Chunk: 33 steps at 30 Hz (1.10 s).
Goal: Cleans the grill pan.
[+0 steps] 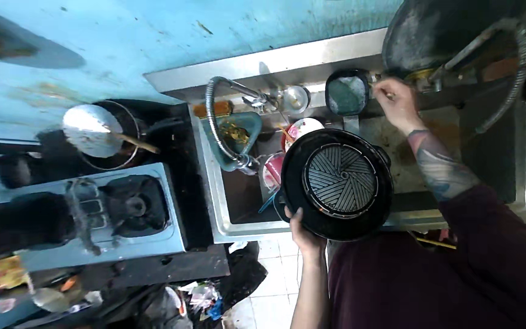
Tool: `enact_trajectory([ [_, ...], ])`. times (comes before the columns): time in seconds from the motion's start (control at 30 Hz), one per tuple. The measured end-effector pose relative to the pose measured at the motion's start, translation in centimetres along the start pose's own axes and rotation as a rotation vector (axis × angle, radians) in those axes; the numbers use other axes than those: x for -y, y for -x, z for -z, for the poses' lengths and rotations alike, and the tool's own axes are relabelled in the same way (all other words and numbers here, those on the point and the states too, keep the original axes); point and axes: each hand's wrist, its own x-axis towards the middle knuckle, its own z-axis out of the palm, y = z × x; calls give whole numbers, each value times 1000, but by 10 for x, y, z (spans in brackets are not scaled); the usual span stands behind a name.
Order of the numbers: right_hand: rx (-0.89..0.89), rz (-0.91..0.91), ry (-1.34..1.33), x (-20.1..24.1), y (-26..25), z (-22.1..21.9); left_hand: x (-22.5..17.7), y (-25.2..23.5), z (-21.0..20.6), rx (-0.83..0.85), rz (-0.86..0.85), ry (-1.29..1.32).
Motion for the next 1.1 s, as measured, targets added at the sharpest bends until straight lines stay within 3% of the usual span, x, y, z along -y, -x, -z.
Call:
enact_trajectory([
  [0.03, 35, 157, -123, -19, -21, -26, 2, -1, 3, 2, 7, 3],
  [0.07, 198, 188, -106, -22, -41, -40, 4, -2, 5, 5, 15, 2],
  [0.13, 480, 173, 53, -13, -70, -64, 7, -3, 10, 9, 25, 16],
  [0.23, 648, 170, 287, -12, -89, -97, 10, -3, 13, 33, 30, 33],
  [0.47, 676, 62, 300, -10, -99, -101, 21, -7, 21, 35, 77, 83],
  [0.83, 685, -115, -11, 16, -115, -61, 31, -13, 24, 38, 122, 116],
  [0.97, 694, 1, 330, 10, -108, -64, 34, -15, 25, 49, 115, 127],
  [1.1, 696, 4, 603, 0, -94, -85, 31, -13, 19, 34, 131, 79],
])
